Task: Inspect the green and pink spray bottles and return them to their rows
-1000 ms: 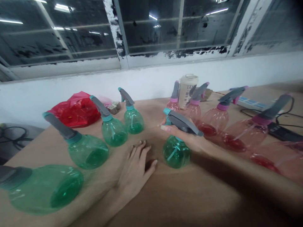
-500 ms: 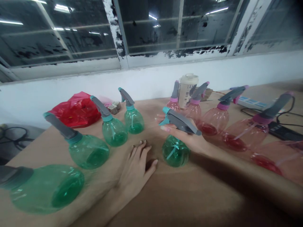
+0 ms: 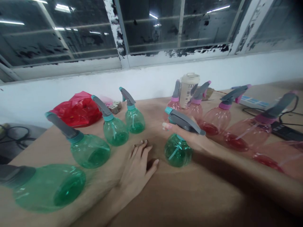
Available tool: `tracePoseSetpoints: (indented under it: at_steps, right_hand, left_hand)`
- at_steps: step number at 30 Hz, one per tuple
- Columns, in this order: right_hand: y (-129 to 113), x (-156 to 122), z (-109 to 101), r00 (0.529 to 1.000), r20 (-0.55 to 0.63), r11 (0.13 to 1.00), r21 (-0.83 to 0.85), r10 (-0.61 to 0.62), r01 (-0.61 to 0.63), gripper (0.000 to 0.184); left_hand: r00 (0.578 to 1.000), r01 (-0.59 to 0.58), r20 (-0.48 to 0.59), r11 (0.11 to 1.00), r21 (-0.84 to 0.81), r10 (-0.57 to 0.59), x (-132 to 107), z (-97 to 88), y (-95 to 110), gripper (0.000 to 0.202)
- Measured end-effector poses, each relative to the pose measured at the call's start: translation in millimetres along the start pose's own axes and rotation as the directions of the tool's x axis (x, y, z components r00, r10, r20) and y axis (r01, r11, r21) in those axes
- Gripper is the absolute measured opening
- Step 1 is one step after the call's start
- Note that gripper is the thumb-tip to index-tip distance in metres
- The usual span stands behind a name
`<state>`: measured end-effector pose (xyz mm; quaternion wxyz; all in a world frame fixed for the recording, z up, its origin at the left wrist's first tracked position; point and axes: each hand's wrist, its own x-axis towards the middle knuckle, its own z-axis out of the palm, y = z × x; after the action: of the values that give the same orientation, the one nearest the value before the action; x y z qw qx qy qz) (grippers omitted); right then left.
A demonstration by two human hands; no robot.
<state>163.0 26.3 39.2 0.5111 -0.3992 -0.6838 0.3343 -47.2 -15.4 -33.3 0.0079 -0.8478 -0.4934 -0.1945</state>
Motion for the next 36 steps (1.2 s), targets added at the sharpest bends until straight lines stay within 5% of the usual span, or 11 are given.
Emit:
tracePoseSetpoints:
  at_steps: [10, 29, 36]
  right_hand:
    - [-1.4, -1.8, 4.7, 1.000, 0.009, 0.989, 0.149, -0.028, 0.027, 0.027]
    - [5.5, -0.4, 0.8, 0.998, -0.056, 1.000, -0.021, -0.002, 0.000, 0.024]
    - [0.9, -0.8, 1.8, 1.000, 0.001, 0.997, 0.078, -0.010, 0.010, 0.024]
  left_hand:
    - [1.000, 0.014, -0.009, 1.000, -0.001, -0.014, -0.3, -0.4, 0.3, 0.037]
    - [1.000, 0.005, 0.004, 1.000, 0.001, -0.005, 0.0, 0.1, 0.5, 0.037]
    - [1.000, 0.004, 0.005, 1.000, -0.002, -0.004, -0.1, -0.9, 2.5, 0.037]
